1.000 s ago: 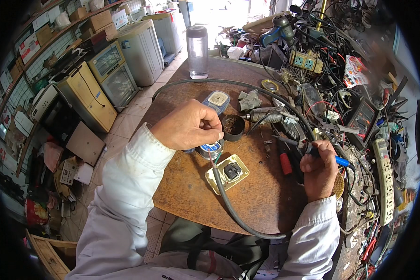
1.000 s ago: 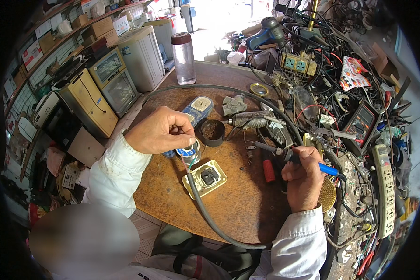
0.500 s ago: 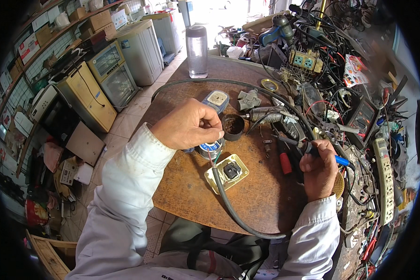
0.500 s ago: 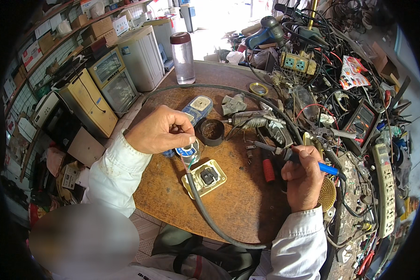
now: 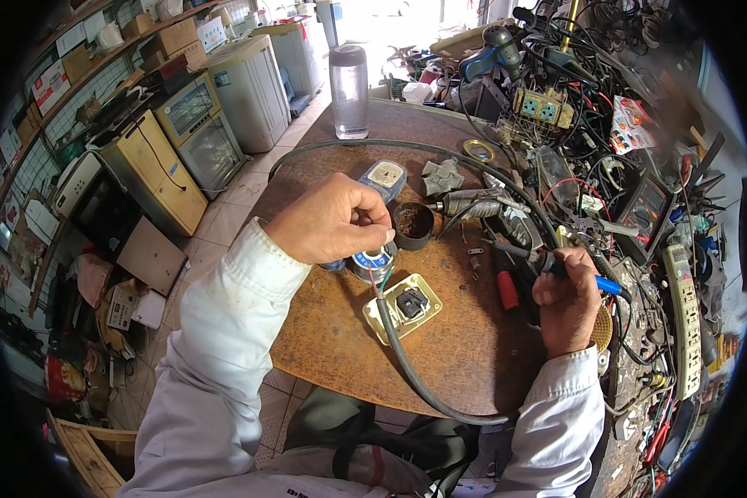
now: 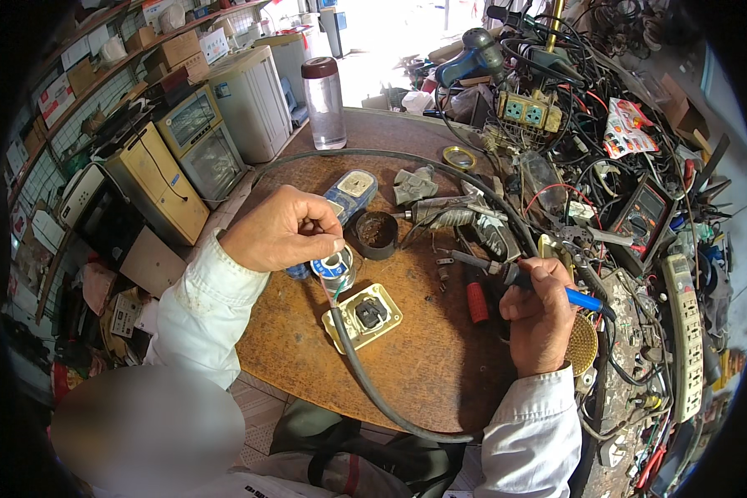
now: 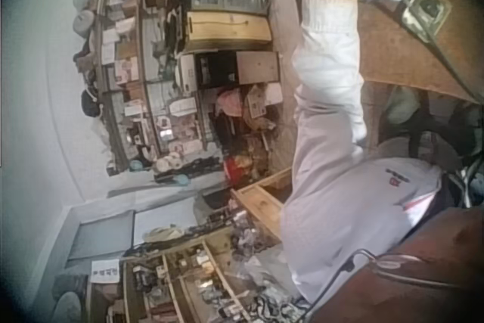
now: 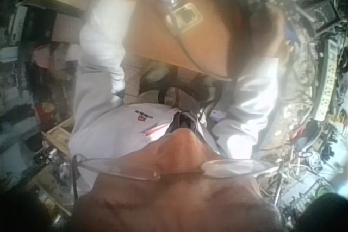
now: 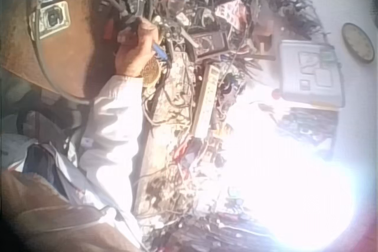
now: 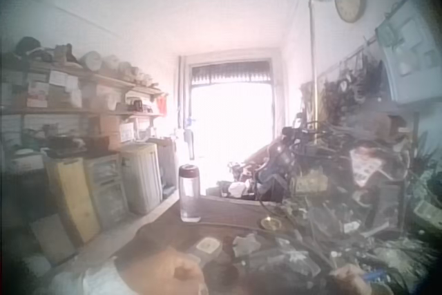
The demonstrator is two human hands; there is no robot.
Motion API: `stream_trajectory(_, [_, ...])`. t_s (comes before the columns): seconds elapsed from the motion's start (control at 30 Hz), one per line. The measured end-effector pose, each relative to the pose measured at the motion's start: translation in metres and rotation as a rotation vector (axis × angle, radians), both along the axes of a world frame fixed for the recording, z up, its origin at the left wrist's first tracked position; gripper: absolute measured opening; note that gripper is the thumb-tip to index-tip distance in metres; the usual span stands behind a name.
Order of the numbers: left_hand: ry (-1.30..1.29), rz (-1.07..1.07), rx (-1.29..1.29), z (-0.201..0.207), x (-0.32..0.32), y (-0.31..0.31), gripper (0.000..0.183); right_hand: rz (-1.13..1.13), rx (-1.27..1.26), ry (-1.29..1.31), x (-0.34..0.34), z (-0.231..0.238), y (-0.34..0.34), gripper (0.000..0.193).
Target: The person uses a soldering iron and solder wire to join exposed wire ends to a small electrical component on a cluttered workbench. The person repeatedly applies heat and solder to the connection points, then briefly inspects the joint before continuing.
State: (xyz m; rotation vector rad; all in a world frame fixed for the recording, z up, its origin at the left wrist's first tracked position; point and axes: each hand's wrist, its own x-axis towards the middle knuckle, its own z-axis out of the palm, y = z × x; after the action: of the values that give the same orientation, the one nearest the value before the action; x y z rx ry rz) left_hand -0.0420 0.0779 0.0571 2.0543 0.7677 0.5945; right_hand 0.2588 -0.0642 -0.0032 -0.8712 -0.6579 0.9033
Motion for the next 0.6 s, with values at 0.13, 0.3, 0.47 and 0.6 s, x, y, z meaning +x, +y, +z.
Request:
stream_trajectory(0.13, [0.034, 0.020, 0.024, 0.0000, 0.0004, -0.0008, 0.017, -0.003, -0.003, 0.007, -0.0005, -0.0002, 0.0001, 0.022])
stream_trajectory(0.3, [0.046, 0.008, 0.007, 0.0023, -0.0002, -0.0023, 0.017, -0.006, -0.007, 0.004, -0.0008, 0.0006, -0.0002, 0.022])
stream_trajectory(0.47, [0.056, 0.003, 0.014, 0.0052, -0.0003, -0.0041, 0.016, 0.003, 0.001, 0.005, -0.0003, 0.0003, 0.0000, 0.021])
stream_trajectory(0.6, [0.029, -0.011, 0.006, 0.0050, -0.0025, -0.0027, 0.015, -0.001, 0.000, 0.002, -0.0005, 0.0003, -0.0001, 0.021])
